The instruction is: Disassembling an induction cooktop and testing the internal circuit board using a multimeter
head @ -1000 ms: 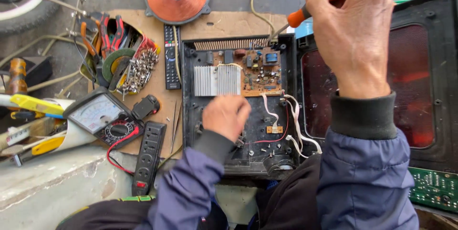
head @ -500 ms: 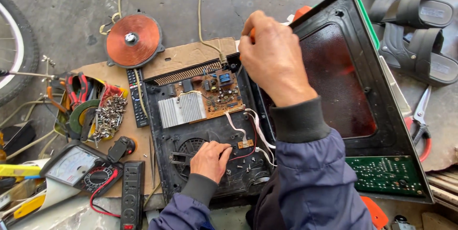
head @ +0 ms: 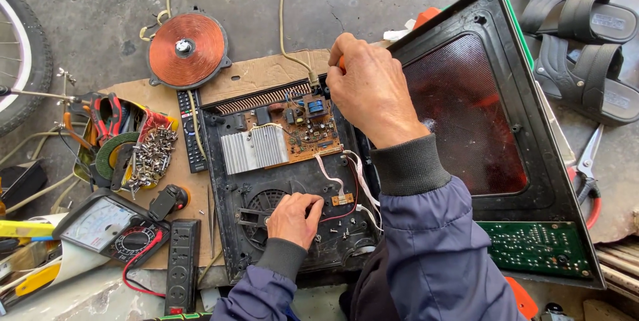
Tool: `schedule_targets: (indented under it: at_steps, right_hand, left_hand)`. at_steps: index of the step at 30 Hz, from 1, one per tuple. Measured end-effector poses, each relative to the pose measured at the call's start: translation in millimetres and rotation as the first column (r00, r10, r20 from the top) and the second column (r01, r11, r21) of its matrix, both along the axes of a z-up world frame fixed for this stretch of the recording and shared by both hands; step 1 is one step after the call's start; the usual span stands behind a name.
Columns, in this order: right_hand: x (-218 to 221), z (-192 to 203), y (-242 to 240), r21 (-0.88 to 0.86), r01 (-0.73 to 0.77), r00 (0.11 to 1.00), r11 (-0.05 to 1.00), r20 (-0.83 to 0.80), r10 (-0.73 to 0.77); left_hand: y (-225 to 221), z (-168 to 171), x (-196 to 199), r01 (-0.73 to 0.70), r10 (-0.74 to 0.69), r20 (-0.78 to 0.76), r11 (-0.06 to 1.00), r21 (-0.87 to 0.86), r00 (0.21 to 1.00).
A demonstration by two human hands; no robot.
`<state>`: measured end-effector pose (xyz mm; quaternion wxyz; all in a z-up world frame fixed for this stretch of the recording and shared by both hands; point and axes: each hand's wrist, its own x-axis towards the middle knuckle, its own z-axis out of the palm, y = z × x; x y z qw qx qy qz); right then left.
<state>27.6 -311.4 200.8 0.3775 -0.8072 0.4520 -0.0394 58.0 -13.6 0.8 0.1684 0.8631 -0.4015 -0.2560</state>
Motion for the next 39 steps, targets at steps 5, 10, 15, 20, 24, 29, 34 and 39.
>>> schedule_targets:
  at_steps: [5,10,15,20,24,29,34,39]
  right_hand:
    - [2.4,-5.2,0.8,-0.016,-0.002,1.0,1.0,0.002,0.002]
    - [3.7,-1.1,2.2,-0.019,-0.009,1.0,1.0,-0.013,0.009]
    - [4.9,1.2,3.5,-0.019,-0.007,1.0,1.0,-0.012,0.007]
    - [4.8,-0.4,3.8,-0.016,-0.008,1.0,1.0,-0.02,0.008]
    - [5.0,-1.6,2.6,-0.028,-0.012,1.0,1.0,-0.012,0.011]
    - [4.9,-6.3,1.7,-0.036,-0.017,1.0,0.999,-0.018,0.016]
    - [4.9,-3.8,1.5,-0.033,-0.023,1.0,0.999,-0.022,0.023]
    - [8.8,32.0,21.1,0.052,-0.378,0.924,0.924,-0.047,0.38]
  left_hand:
    - [0.0,-1.2,-0.4,-0.023,0.023,-0.03,1.0,-0.009,0.999]
    - [-0.2,0.8,-0.5,-0.031,0.031,-0.034,1.0,0.0,0.999]
    - [-1.5,6.1,-0.1,-0.025,0.024,-0.047,0.999,-0.028,0.999]
    - [-3.1,7.9,-0.6,-0.031,0.029,-0.044,0.999,-0.033,0.999]
    - [-2.2,6.9,-1.5,-0.028,0.027,-0.033,0.999,-0.034,0.999]
    - [-2.3,6.2,-2.0,-0.036,0.035,-0.034,0.999,-0.029,0.999]
    - [-0.6,0.0,-1.7,-0.043,0.042,-0.038,0.999,-0.032,0.998]
    - [-3.4,8.3,1.1,-0.056,0.054,-0.087,0.998,-0.012,0.995]
